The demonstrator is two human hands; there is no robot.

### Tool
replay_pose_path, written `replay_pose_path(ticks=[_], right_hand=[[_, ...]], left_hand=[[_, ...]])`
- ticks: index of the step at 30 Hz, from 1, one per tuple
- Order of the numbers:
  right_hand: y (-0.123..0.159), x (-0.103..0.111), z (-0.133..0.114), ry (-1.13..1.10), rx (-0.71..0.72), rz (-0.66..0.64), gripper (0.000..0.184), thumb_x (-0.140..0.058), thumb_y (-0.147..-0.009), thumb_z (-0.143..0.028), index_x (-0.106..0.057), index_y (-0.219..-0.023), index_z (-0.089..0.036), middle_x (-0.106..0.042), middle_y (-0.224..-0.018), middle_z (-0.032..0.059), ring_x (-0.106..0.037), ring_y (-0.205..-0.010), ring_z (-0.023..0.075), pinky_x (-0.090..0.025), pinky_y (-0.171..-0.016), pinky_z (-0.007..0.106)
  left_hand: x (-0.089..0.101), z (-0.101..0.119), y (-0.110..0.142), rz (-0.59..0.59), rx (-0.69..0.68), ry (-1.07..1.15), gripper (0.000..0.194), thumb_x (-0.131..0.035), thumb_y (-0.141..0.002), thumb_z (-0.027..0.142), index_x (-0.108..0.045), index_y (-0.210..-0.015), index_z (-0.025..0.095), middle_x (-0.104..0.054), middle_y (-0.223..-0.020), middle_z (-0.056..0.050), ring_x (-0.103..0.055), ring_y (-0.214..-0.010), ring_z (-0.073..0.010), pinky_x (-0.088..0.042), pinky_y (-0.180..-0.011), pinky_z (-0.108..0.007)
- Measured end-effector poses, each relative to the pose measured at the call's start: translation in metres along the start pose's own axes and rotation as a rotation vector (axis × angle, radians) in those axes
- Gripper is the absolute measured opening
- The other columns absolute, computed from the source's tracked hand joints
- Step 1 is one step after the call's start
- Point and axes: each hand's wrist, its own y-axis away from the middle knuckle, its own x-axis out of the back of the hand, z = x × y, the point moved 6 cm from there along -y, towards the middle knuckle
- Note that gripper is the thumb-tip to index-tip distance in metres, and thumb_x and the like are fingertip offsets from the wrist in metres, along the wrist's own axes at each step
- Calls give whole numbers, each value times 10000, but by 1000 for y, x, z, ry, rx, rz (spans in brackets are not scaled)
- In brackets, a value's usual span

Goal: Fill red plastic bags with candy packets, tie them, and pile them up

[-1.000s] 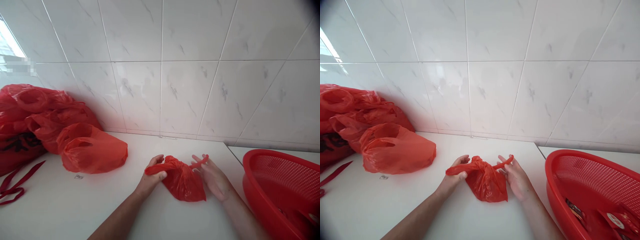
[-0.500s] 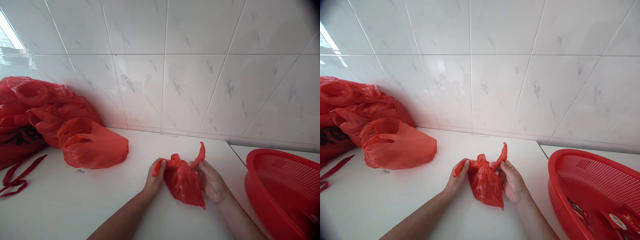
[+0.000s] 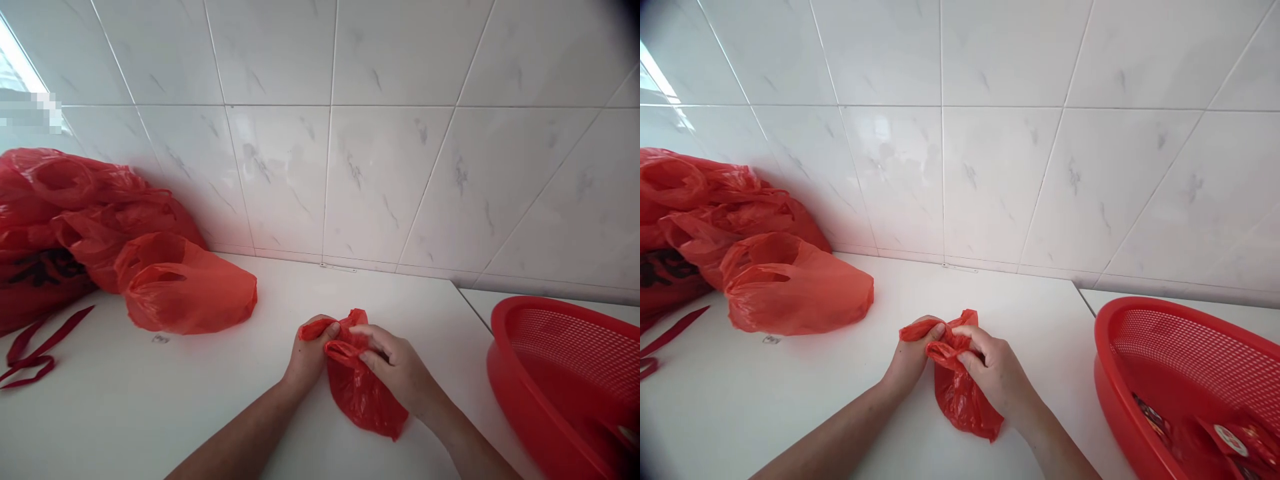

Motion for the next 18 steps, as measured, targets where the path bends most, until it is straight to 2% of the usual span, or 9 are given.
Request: replay_pose_path(ticks=[4,6,8,10,12,15,18], right_hand=[[-1,-4,10,105,-22,0,500,-458,-775,-165,-541,-1219,-378,-454,-540,-56,-417,-505,137,-329,-510,261],[-1,-5,12,128,-32,14,503,-459,-773,-172,-541,-1223,-382,-518,-583,-44,-471,-545,151,-365,-540,274],[-1,-6,10,90,-35,19,419,-466,-779,-194,-602,-1136,-366,-618,-712,-20,-549,-646,174,-404,-599,295],[-2,-7,8,-23,-35,7,316,-472,-768,-192,-660,-984,-326,-658,-810,-10,-583,-733,188,-420,-643,303],[-3,-7,8,-141,-58,1,255,-474,-738,-164,-664,-856,-288,-647,-758,-20,-573,-709,178,-413,-625,291],[-3,-3,11,-239,-92,27,151,-508,-750,-196,-633,-806,-259,-622,-745,-28,-550,-706,164,-408,-630,280],[-4,-3,16,-335,-92,9,86,-551,-804,-315,-596,-828,-246,-603,-777,-23,-534,-720,151,-401,-651,269]], left_hand=[[-5,10,8,-44,-56,38,174,-561,-810,343,-611,-773,181,-632,-741,-20,-584,-699,-162,-484,-654,-288],[-11,17,15,-89,-120,0,129,-538,-823,283,-635,-820,198,-660,-819,-35,-607,-772,-178,-496,-707,-305],[-17,24,23,-133,-226,-92,131,-524,-826,238,-650,-859,216,-670,-893,-44,-610,-848,-192,-493,-769,-323],[-25,29,29,-185,-361,-205,128,-551,-801,218,-637,-896,228,-668,-909,-47,-602,-872,-201,-484,-801,-344],[-31,29,32,-209,-470,-323,210,-645,-727,229,-597,-932,229,-651,-924,-54,-586,-878,-217,-481,-792,-363],[-32,23,30,-159,-504,-434,393,-748,-616,232,-534,-945,219,-602,-961,-64,-559,-887,-228,-480,-761,-367],[-30,18,25,-150,-472,-473,230,-671,-697,191,-523,-872,214,-581,-911,-42,-550,-839,-194,-474,-733,-333]])
